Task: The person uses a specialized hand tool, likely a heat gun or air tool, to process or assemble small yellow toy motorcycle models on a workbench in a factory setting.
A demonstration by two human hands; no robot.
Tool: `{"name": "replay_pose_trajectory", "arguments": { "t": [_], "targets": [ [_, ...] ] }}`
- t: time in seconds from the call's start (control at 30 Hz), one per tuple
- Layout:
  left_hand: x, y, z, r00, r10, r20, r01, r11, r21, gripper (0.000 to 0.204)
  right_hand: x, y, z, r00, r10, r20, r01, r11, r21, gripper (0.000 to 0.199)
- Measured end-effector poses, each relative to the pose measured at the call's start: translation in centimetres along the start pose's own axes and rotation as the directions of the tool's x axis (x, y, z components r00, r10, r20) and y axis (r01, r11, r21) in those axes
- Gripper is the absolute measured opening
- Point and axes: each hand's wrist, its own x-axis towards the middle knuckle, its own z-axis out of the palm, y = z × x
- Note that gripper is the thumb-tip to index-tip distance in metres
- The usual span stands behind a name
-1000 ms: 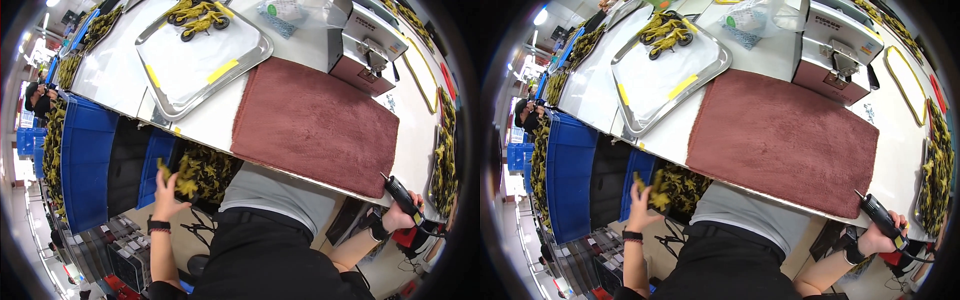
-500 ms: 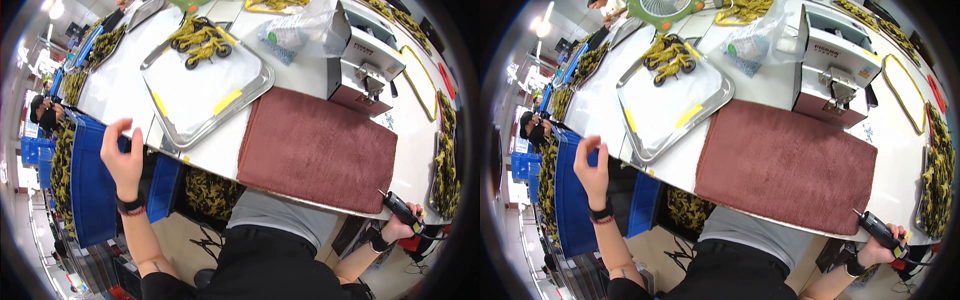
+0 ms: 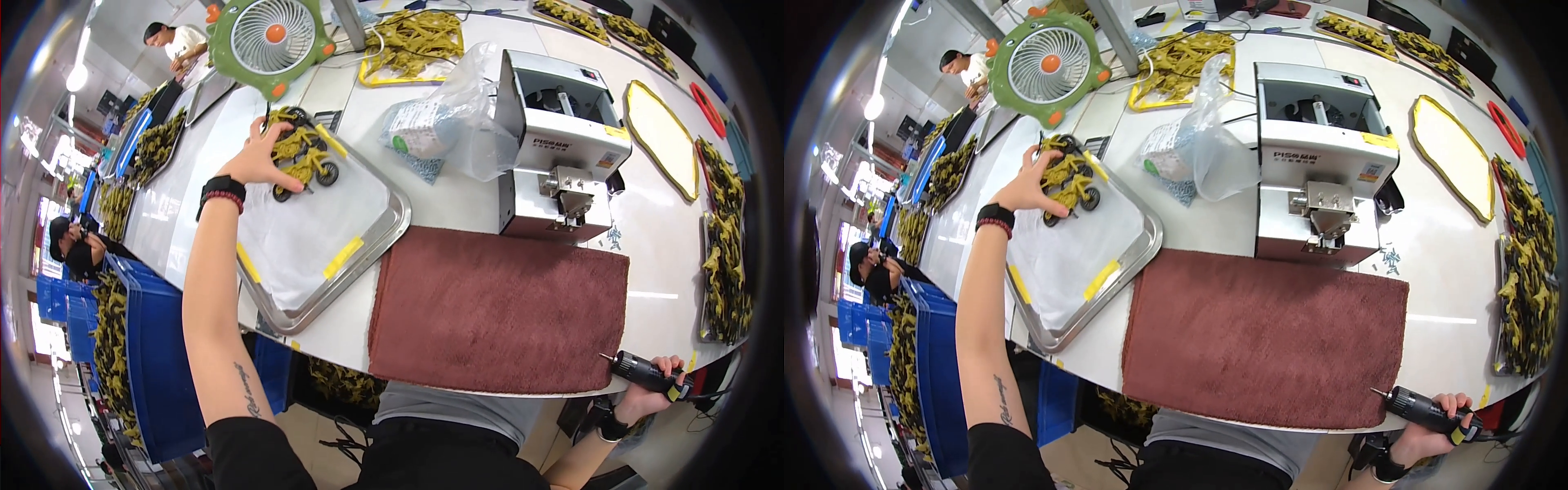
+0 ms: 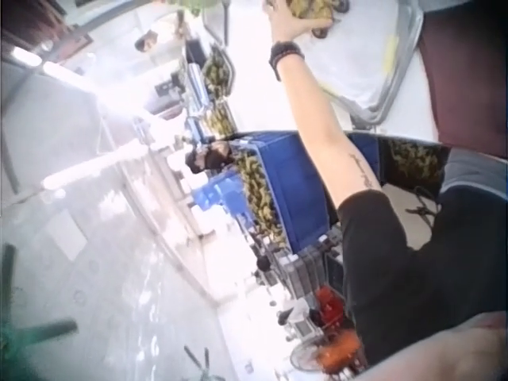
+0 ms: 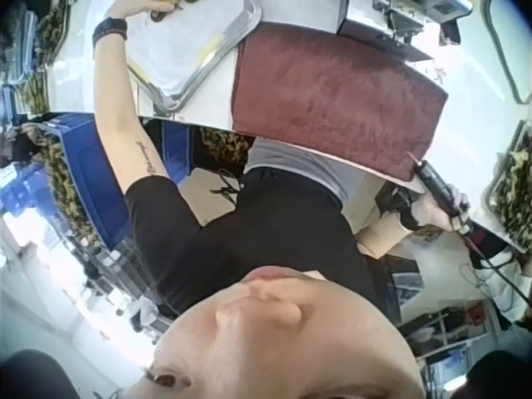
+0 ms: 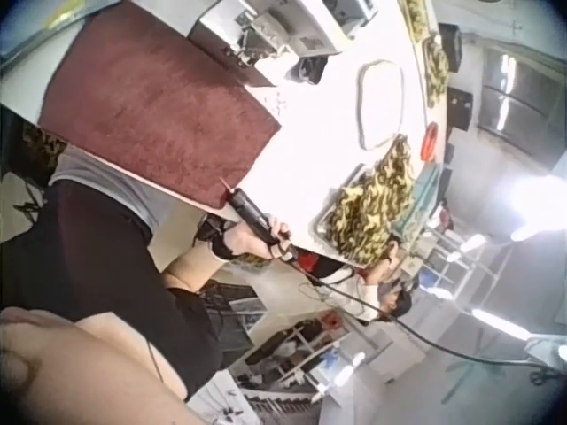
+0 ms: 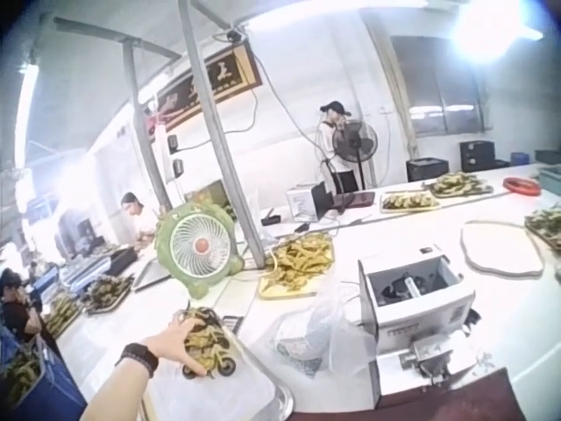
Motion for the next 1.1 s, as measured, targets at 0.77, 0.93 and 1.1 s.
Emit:
{"name": "replay_pose_trajectory", "arguments": {
  "t": [0.77, 0.93, 1.1],
  "targets": [
    [-4.3, 1.9, 0.9, 0.953, -0.019, -0.304, -0.013, 0.995, -0.104, 0.063, -0.4, 1.0, 1.2, 0.998, -0.049, -0.040, 0.048, 0.998, -0.032, 0.023],
    [-4.5, 1.0, 0.6, 0.932, 0.045, -0.360, -0.094, 0.988, -0.120, 0.057, -0.5, 0.9, 1.3, 0.999, -0.036, -0.020, 0.036, 0.999, 0.007, 0.021],
    [-5.6, 0.6, -0.1, 0.908, 0.042, -0.418, -0.154, 0.959, -0.239, 0.056, -0.5, 1.5, 1.5, 0.999, -0.044, -0.012, 0.045, 0.999, 0.019, 0.020]
  ]
}}
